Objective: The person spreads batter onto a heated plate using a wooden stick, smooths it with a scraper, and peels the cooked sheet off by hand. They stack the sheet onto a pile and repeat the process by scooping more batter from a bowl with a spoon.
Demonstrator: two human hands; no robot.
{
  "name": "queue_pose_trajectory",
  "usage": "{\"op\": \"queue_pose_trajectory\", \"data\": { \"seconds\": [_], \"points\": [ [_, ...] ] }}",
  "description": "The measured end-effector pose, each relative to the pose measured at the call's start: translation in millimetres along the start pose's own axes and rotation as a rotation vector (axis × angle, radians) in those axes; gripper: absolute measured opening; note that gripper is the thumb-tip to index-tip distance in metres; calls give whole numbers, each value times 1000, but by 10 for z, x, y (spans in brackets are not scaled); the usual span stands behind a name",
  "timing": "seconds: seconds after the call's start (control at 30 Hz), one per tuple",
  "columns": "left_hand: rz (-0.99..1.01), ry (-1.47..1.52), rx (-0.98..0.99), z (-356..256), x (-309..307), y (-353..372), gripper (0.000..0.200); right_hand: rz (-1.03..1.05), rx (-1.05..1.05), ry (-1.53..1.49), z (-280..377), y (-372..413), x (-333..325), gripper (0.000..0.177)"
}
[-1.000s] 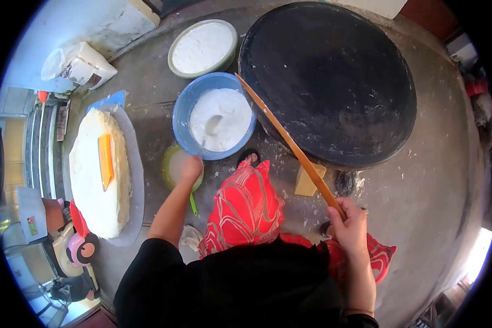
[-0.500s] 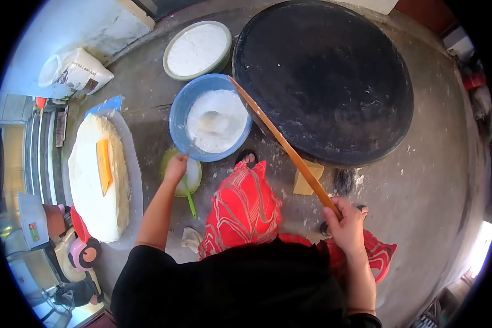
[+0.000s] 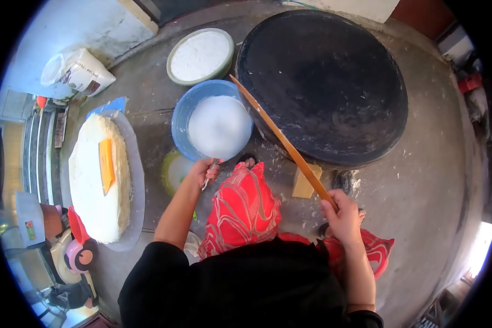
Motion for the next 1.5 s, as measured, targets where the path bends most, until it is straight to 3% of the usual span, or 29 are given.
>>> {"op": "queue_pose_trajectory", "data": {
  "seconds": [0.07,0.3,0.5,0.67,0.8,0.9,1.0,1.13,1.2,1.33,1.5],
  "points": [
    [152,99,78,49,89,280,29,7,96,-117,-15,15,32,12],
    [132,-41,380,111,3,1112,30,37,64,-168,-11,56,33,14],
    [101,-118,601,173,281,1881,29,-23,25,-288,-101,64,-4,20],
    [86,-174,746,116,567,2264,29,46,211,-407,-92,158,-50,21],
    [131,-202,794,9,989,2436,31,55,73,-404,-53,141,-79,23],
    [249,-178,793,-110,1347,2397,33,-18,-111,-188,55,11,-173,29],
    [338,-165,771,-258,1715,2216,32,-54,-16,-148,71,-99,-248,37],
    [302,-198,808,-463,2147,1793,27,-127,-43,1,158,-321,-324,41],
    [279,-217,834,-551,2298,1505,22,-285,-353,294,292,-458,-402,44],
    [151,-219,882,-664,2444,1024,11,-320,-436,413,616,-720,-415,46],
    [10,-218,869,-607,2409,751,24,-237,-515,469,774,-1093,-202,46]
  ]
}}
Point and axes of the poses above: each hand's wrist, its own y-axis away from the middle knuckle, its own x-axis out of the palm, z = x × y, the point moved 6 cm from there along -y, towards the middle knuckle, and after that the axes turned 8 degrees about -x, right-handed, at the moved point
